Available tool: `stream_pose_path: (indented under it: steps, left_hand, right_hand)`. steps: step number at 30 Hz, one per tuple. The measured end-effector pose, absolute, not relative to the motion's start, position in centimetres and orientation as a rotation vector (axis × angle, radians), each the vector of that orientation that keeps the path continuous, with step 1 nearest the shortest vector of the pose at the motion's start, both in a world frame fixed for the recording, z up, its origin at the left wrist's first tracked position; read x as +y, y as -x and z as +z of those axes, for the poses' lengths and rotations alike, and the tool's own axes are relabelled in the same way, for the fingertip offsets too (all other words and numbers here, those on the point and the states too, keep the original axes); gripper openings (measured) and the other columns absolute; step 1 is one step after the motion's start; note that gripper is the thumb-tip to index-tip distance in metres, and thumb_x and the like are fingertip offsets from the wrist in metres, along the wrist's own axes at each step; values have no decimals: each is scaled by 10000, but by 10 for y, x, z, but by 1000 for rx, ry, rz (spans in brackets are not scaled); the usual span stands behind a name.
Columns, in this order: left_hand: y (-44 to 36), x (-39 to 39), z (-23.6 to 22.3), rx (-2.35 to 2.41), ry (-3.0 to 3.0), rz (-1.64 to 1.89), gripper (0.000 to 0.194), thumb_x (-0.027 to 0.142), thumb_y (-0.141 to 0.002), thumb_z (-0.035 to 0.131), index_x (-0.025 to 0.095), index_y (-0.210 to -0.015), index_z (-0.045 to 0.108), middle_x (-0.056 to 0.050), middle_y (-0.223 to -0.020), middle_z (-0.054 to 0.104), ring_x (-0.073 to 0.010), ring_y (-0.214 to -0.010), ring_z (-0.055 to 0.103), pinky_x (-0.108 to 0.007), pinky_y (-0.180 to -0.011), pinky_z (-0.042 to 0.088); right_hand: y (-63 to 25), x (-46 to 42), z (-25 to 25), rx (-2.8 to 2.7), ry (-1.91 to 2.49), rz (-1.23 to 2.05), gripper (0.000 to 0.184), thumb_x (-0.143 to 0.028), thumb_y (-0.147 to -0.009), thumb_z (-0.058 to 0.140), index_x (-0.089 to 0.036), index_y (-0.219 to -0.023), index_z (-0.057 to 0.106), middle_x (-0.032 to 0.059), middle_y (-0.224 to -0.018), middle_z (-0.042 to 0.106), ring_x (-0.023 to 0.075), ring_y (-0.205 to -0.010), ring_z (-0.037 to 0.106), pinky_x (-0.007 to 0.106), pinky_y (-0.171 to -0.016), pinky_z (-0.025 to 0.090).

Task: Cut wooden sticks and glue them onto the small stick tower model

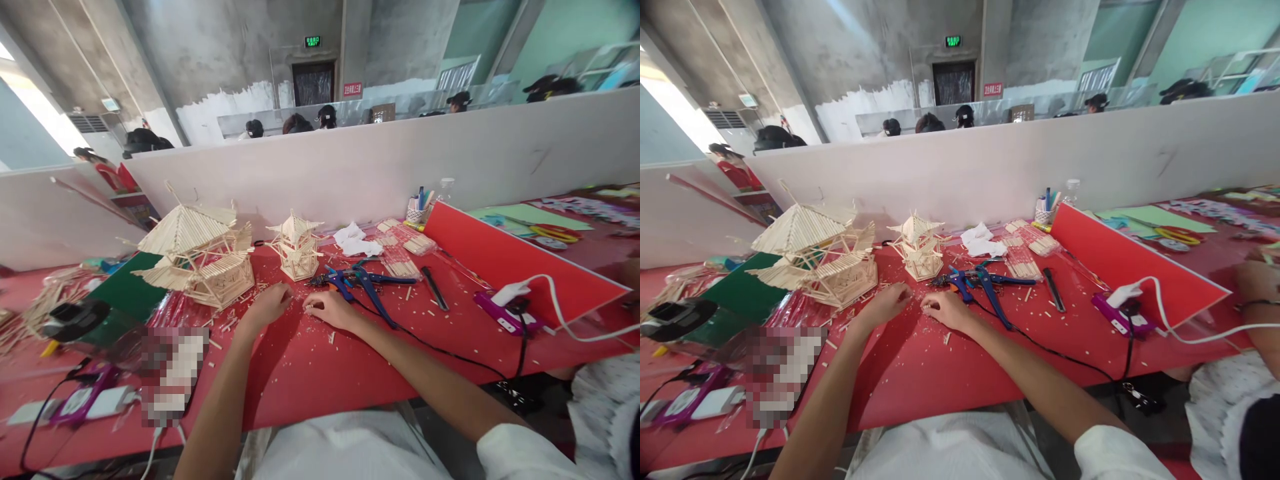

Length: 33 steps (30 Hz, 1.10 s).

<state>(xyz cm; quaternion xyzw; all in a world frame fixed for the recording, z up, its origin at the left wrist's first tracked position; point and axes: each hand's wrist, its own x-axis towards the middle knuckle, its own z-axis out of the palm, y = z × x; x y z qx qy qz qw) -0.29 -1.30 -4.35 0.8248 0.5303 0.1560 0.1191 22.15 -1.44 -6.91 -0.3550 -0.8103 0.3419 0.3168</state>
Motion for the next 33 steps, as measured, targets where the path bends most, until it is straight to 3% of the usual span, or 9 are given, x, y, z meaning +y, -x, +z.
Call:
stream_pose_path:
  steps: [6, 16, 27, 33]
  left_hand:
    - [8, -18, -27, 1701, -2302, 499, 78, 159, -903, 544, 173, -942, 611, -45, -860, 696, -169, -752, 616, -255, -668, 390]
    - [28, -24, -2, 2108, -2204, 455, 278, 231, -947, 507, 213, -1150, 694, -95, -1078, 754, -236, -997, 684, -286, -812, 455]
    - [26, -27, -10, 2074, -2248, -104, 212, 133, -879, 548, 187, -1000, 713, -117, -1016, 754, -254, -970, 706, -282, -793, 457]
    - [30, -25, -19, 2043, -2265, -137, 196, 135, -894, 529, 173, -1013, 680, -124, -1044, 742, -248, -969, 695, -286, -774, 447]
  right_hand:
    - [-222, -11, -76, -2134, 900, 916, 155, -190, -861, 661, -204, -964, 776, 47, -935, 795, 203, -863, 743, 277, -794, 531]
    - [-225, -7, -73, -2088, 880, 839, 176, -216, -870, 654, -219, -971, 798, 53, -1009, 799, 220, -914, 748, 292, -814, 544]
    - [-230, -9, -68, -2090, 852, 857, 283, -228, -888, 627, -224, -1122, 784, 56, -1128, 768, 242, -1033, 741, 330, -922, 557]
    - [-226, -10, -73, -2172, 839, 917, 284, -232, -873, 646, -195, -1117, 787, 80, -1123, 762, 252, -1031, 743, 336, -928, 563]
